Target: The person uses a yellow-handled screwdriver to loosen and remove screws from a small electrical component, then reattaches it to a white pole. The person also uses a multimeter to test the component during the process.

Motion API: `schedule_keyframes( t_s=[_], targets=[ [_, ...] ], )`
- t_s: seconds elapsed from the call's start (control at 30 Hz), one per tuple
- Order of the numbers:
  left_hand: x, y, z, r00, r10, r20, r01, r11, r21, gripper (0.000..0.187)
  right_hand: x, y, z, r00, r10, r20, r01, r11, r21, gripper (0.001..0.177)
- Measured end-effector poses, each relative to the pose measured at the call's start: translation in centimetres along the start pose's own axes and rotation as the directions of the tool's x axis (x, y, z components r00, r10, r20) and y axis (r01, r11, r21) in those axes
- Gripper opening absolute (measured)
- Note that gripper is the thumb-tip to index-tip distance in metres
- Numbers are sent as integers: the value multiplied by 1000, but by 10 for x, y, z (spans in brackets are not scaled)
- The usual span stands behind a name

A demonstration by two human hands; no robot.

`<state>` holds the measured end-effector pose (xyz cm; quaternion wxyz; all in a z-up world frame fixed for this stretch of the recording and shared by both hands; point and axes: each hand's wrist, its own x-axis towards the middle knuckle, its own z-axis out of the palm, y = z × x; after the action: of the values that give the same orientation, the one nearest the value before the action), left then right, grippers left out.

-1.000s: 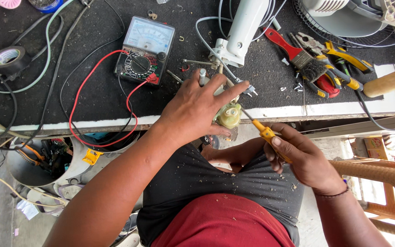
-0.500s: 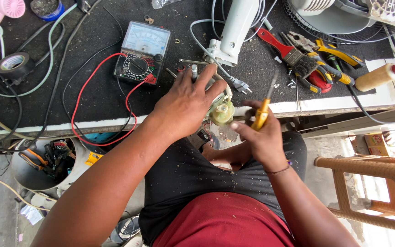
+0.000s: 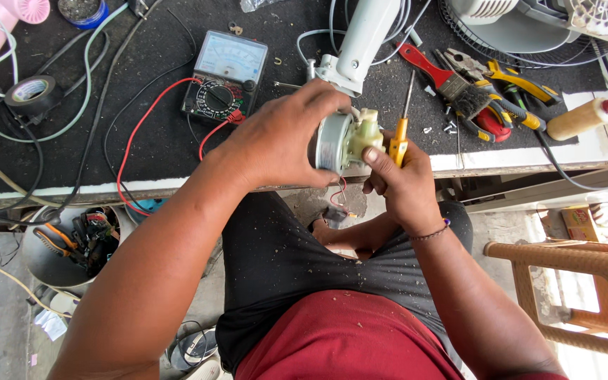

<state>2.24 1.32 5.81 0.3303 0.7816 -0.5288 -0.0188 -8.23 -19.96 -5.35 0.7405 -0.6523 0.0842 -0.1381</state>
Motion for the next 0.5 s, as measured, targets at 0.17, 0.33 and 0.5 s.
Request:
schedule_keyframes(
  t_s=[0.17,0.33,0.5],
  targets=[
    [7,-14,4,996,-84,-23,80,988,-129,79,6,6,-8,995,94,-36,-91,993,69,58],
    [4,-21,14,969,-246,-18,231,930,-285,70,-3,-6,-18,987,161,-27,-161,987,10,57],
    [-6,-36,26,922,-379,-76,304,833,-463,73,-29,-24,-12,993,116,17,-115,993,-27,56]
  ],
)
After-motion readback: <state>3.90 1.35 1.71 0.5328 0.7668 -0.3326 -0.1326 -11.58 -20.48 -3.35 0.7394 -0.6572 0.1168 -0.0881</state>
